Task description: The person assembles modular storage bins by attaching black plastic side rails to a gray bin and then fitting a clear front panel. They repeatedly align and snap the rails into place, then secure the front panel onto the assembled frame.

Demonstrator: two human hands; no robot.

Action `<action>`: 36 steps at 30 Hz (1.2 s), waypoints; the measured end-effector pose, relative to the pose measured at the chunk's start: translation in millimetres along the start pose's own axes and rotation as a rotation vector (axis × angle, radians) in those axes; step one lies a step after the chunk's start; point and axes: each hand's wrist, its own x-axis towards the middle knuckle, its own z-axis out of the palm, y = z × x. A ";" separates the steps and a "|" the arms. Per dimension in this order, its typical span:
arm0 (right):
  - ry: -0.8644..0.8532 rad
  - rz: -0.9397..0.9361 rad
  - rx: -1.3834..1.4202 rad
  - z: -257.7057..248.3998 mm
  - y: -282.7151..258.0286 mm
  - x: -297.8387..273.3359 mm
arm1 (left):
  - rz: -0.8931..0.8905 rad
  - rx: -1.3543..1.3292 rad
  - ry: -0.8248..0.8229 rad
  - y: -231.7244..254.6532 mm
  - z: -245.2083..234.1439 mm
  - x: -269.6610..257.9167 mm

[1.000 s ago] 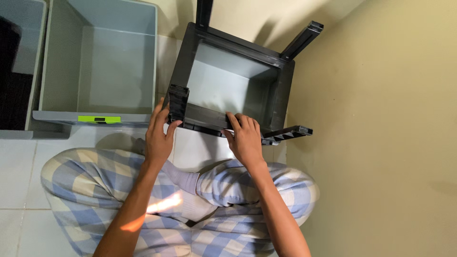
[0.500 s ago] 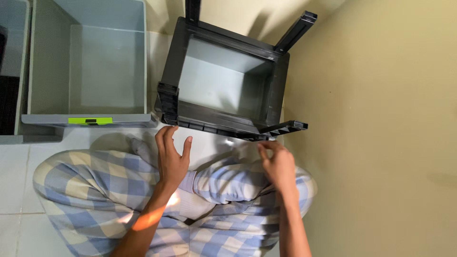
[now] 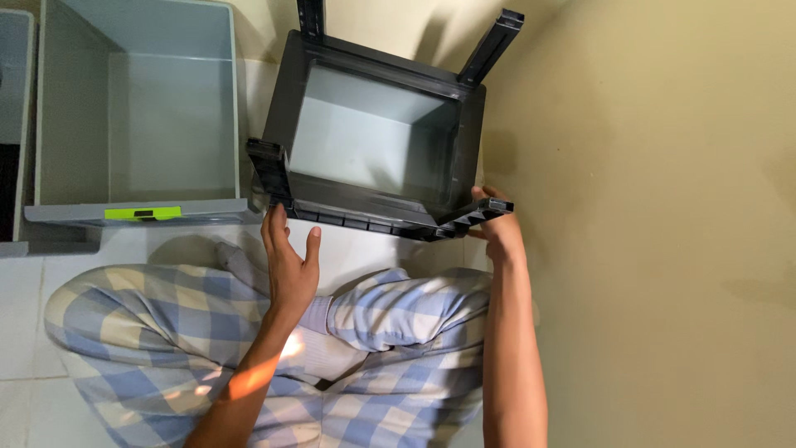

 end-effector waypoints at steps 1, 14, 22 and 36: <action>-0.019 0.016 -0.017 2.1 5.5 5.1 | -0.010 -0.006 -0.004 -1.1 -0.6 0.1; -0.196 -0.102 -0.038 3.6 22.0 -13.3 | -0.010 -0.081 -0.018 -1.4 -4.9 38.7; -0.135 -0.063 -0.188 32.5 1.7 -77.1 | -0.048 -0.019 -0.056 -4.2 -4.7 86.0; -0.033 0.064 -0.177 55.4 -4.2 -75.4 | -0.128 -0.022 -0.178 -12.8 10.4 67.8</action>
